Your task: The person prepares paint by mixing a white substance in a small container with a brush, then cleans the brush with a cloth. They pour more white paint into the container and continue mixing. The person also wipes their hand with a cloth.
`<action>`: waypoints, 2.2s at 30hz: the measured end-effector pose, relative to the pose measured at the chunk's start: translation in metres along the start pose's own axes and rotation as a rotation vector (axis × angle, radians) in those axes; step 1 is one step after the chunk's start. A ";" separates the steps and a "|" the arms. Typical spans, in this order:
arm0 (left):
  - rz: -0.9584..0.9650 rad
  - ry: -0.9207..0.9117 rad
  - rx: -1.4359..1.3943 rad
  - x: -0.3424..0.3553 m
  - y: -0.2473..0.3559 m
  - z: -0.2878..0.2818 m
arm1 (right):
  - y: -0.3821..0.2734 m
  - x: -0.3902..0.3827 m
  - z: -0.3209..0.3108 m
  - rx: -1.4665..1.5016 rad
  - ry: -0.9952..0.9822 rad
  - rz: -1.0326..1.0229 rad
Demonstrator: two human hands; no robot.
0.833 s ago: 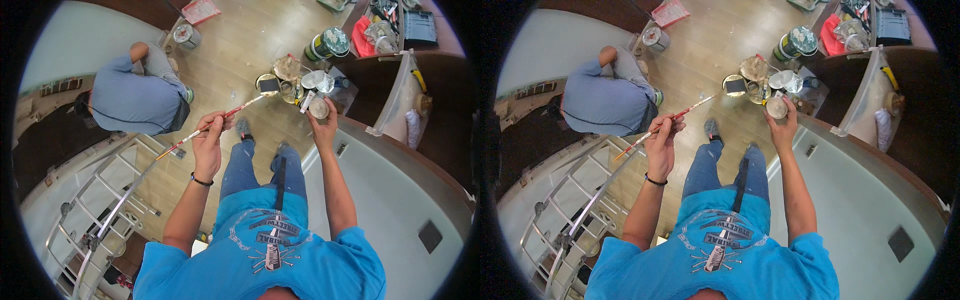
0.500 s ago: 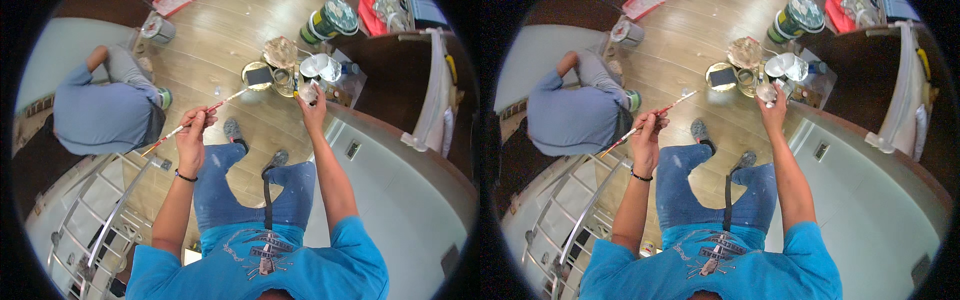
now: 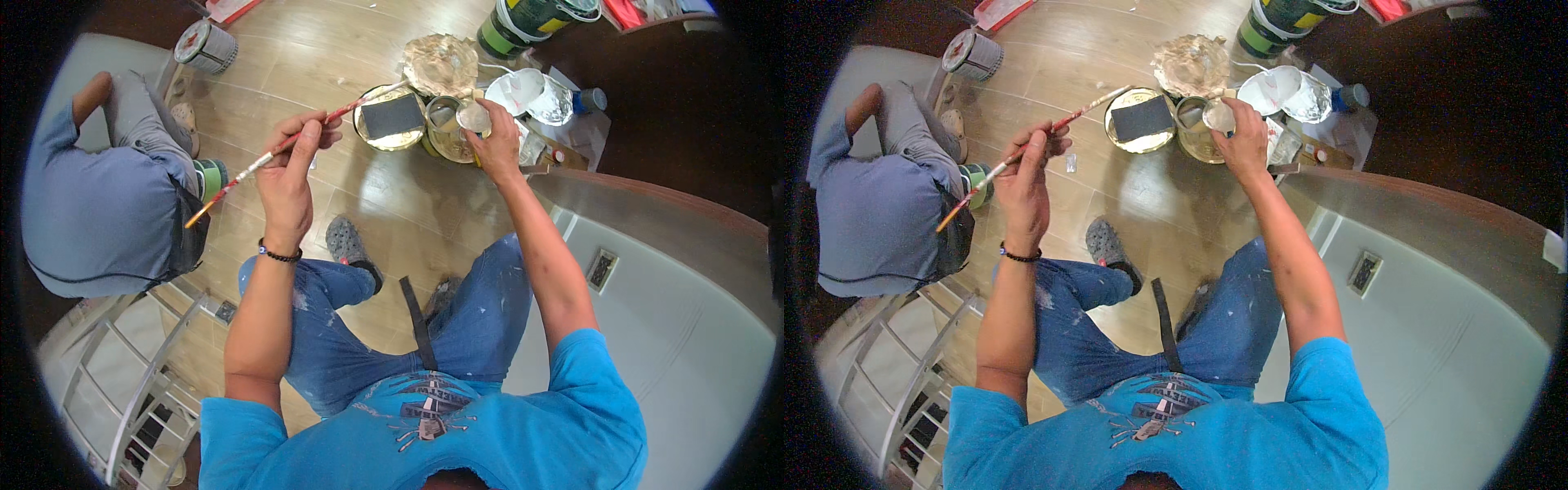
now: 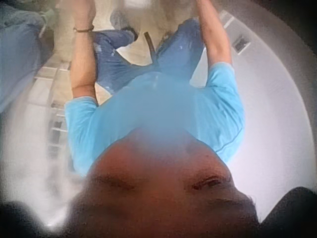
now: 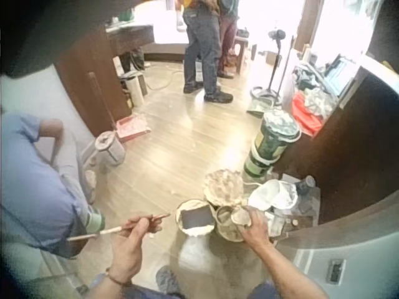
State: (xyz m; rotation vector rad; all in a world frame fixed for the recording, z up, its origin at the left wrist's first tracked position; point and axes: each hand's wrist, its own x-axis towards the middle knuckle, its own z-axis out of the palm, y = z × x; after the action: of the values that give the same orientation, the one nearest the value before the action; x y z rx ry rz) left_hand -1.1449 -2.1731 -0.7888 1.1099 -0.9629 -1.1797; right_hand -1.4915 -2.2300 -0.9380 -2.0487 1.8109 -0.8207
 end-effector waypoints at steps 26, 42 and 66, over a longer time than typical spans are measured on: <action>0.462 0.117 0.427 -0.124 0.083 0.000 | 0.006 0.042 0.023 -0.452 -0.154 -0.607; 0.561 0.119 0.572 -0.143 0.089 0.011 | 0.006 0.030 0.020 -0.284 -0.150 -0.482; 0.672 -0.005 0.751 -0.147 0.091 0.025 | 0.009 0.028 0.009 0.015 -0.206 -0.317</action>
State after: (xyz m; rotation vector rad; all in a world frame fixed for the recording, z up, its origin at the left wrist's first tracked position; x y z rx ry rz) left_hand -1.1726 -2.0282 -0.6949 1.1932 -1.6863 -0.2564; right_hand -1.4921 -2.2605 -0.9437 -2.3495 1.3903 -0.6668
